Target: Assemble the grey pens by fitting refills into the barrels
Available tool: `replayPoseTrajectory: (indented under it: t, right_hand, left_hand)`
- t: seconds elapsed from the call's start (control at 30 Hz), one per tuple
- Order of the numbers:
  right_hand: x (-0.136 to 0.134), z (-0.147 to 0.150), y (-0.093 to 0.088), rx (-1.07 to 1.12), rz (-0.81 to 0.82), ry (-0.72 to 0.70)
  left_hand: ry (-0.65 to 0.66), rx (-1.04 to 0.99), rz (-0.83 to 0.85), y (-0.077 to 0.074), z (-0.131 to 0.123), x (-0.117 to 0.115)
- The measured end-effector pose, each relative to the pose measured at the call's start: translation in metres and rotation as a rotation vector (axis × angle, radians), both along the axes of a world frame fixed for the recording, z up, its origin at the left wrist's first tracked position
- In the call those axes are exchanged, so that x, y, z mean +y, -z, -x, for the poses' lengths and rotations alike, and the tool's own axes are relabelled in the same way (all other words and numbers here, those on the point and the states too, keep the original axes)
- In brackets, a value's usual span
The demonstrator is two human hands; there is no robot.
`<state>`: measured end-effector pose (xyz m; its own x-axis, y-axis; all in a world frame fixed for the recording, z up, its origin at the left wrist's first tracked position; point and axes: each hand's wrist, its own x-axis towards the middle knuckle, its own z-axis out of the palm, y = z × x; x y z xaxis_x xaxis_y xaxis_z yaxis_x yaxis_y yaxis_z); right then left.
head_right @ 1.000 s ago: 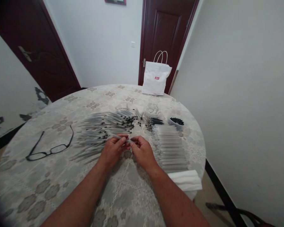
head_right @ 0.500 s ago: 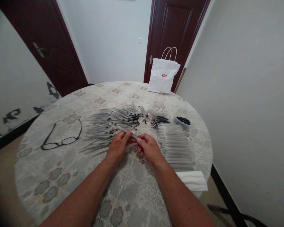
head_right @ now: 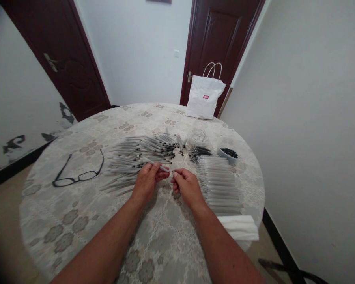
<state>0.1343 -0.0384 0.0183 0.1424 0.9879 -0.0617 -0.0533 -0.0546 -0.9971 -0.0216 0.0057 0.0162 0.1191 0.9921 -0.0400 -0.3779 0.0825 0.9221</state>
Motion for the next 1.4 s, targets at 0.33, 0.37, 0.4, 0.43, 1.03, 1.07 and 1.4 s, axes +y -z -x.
replayPoseTrajectory:
  t: [0.33, 0.37, 0.4, 0.43, 1.03, 1.07, 1.4]
  right_hand:
    - [-0.017, -0.029, -0.055, -0.897, -0.093, -0.264]
    - [-0.014, -0.035, -0.064, -0.946, -0.095, -0.259]
    - [-0.008, -0.041, -0.072, -0.988, -0.105, -0.241]
    - [0.0, -0.048, -0.08, -1.023, -0.124, -0.2]
    - [0.02, -0.016, -0.042, -0.192, -0.092, -0.08]
    - [0.019, -0.012, -0.037, -0.113, -0.083, -0.064]
    - [0.014, -0.003, -0.005, -0.047, -0.046, -0.006]
  left_hand:
    - [-0.011, 0.22, -0.11, -0.004, 0.004, 0.0]
    - [-0.01, 0.216, -0.107, -0.006, 0.004, -0.001]
    - [-0.007, 0.205, -0.104, -0.008, 0.004, -0.003]
    - [0.001, 0.183, -0.1, -0.009, 0.004, -0.004]
    - [0.482, -0.55, 0.192, -0.019, 0.019, -0.01]
    - [0.483, -0.571, 0.207, -0.018, 0.019, -0.009]
    - [0.167, -0.4, 0.088, -0.01, 0.007, -0.003]
